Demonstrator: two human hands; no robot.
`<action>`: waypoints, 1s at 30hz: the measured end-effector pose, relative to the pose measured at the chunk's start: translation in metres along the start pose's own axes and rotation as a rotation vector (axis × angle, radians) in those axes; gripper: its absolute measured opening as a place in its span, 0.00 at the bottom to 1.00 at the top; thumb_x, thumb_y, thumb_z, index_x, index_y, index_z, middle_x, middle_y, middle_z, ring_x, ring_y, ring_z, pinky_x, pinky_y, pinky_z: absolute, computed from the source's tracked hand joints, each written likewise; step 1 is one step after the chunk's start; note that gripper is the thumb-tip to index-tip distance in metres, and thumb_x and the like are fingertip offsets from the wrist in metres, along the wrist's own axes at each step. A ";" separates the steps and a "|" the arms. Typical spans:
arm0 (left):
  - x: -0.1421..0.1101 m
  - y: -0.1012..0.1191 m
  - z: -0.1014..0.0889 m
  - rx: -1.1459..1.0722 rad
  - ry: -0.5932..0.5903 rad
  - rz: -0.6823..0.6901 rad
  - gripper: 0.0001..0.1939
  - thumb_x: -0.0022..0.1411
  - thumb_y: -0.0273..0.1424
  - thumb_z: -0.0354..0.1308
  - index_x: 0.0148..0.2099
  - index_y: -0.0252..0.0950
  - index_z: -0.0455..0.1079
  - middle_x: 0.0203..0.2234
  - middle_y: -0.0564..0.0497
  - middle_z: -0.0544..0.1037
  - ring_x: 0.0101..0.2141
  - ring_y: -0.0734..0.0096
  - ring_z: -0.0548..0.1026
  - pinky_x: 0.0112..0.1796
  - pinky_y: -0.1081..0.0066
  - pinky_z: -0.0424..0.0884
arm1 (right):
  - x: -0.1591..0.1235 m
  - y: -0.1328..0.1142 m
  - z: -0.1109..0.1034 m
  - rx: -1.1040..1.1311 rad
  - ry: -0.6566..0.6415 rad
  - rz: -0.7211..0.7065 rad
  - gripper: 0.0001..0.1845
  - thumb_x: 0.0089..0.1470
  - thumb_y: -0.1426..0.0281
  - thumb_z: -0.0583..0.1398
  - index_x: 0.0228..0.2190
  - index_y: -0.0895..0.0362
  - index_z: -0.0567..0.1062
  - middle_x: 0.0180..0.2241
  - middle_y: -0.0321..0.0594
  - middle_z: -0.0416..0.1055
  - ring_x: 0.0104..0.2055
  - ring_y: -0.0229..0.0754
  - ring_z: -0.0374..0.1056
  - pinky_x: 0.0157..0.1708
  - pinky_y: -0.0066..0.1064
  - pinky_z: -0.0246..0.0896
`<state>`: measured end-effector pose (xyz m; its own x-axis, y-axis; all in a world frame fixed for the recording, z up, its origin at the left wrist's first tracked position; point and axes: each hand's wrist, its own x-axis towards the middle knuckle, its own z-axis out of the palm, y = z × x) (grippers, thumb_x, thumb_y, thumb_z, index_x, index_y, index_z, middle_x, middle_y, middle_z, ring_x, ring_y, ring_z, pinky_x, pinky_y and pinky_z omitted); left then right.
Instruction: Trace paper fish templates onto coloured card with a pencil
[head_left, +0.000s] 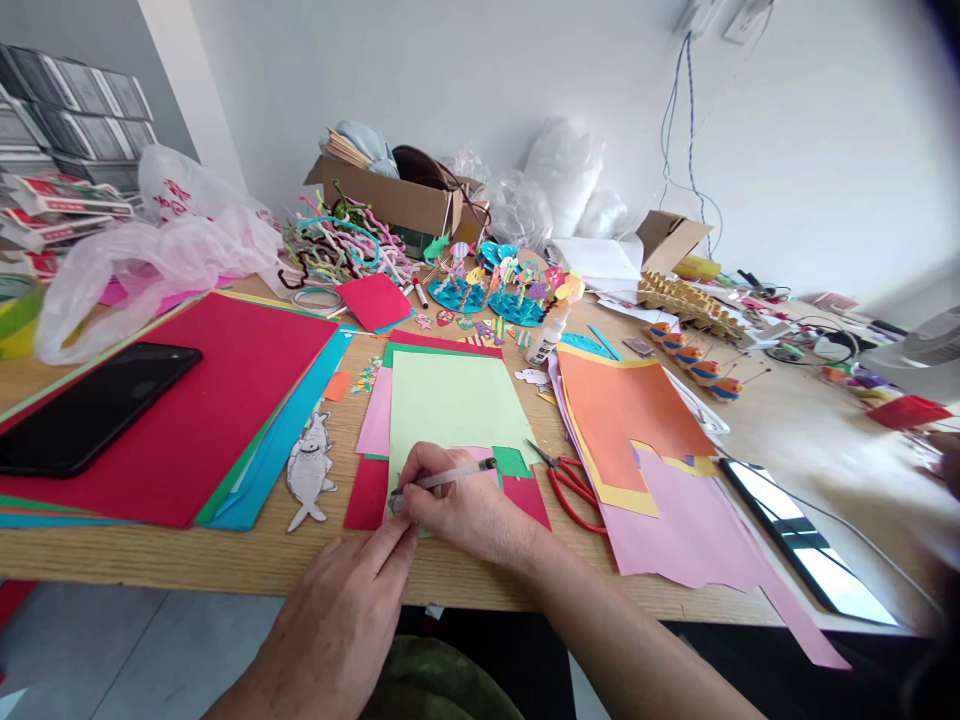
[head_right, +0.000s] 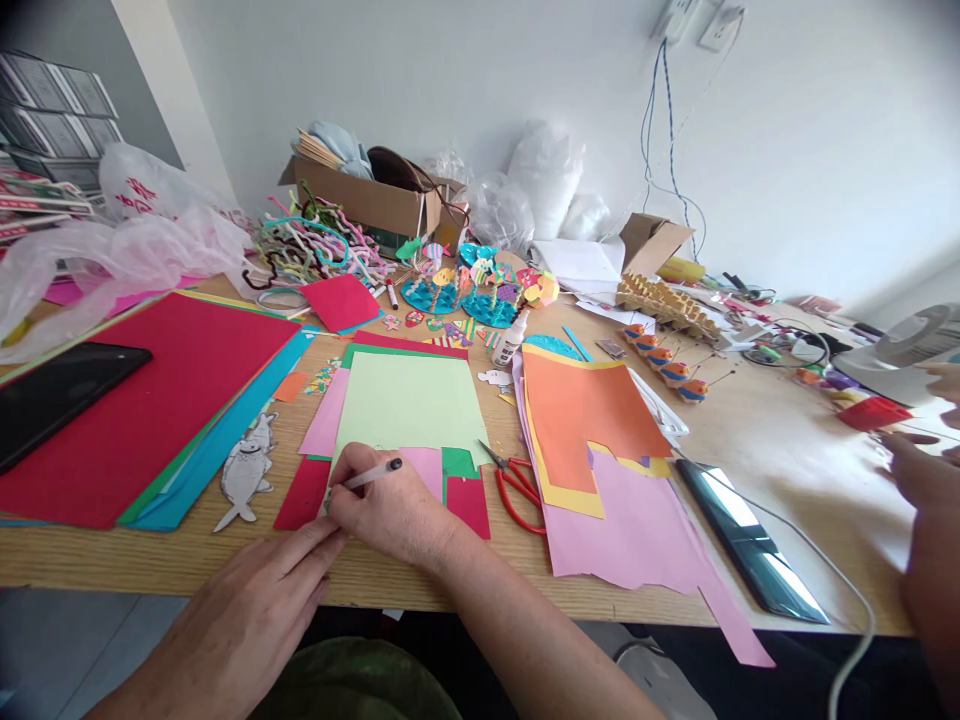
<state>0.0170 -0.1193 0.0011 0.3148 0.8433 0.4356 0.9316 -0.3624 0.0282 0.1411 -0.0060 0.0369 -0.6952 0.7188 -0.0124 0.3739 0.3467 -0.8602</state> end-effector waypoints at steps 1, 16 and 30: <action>0.001 0.000 -0.001 0.005 0.001 0.004 0.24 0.57 0.15 0.39 0.47 0.32 0.71 0.41 0.44 0.80 0.34 0.62 0.80 0.34 0.64 0.78 | 0.000 0.000 0.000 -0.004 -0.008 0.003 0.09 0.44 0.82 0.56 0.24 0.55 0.66 0.19 0.27 0.64 0.22 0.32 0.61 0.21 0.20 0.53; 0.007 0.003 -0.006 -0.021 0.035 -0.001 0.24 0.56 0.14 0.38 0.44 0.29 0.72 0.37 0.42 0.81 0.29 0.61 0.80 0.29 0.61 0.79 | 0.001 -0.003 0.000 -0.061 -0.019 -0.007 0.09 0.44 0.82 0.56 0.24 0.55 0.66 0.19 0.28 0.64 0.21 0.32 0.60 0.21 0.21 0.52; 0.003 0.001 -0.003 0.001 0.005 0.019 0.24 0.56 0.15 0.38 0.45 0.28 0.73 0.39 0.41 0.81 0.32 0.60 0.81 0.32 0.62 0.79 | 0.002 -0.001 -0.001 -0.061 -0.009 0.004 0.09 0.44 0.81 0.56 0.24 0.55 0.66 0.20 0.28 0.65 0.22 0.32 0.60 0.22 0.22 0.52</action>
<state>0.0179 -0.1185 0.0052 0.3314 0.8342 0.4407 0.9257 -0.3777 0.0188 0.1398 -0.0046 0.0380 -0.6990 0.7148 -0.0212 0.4135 0.3798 -0.8275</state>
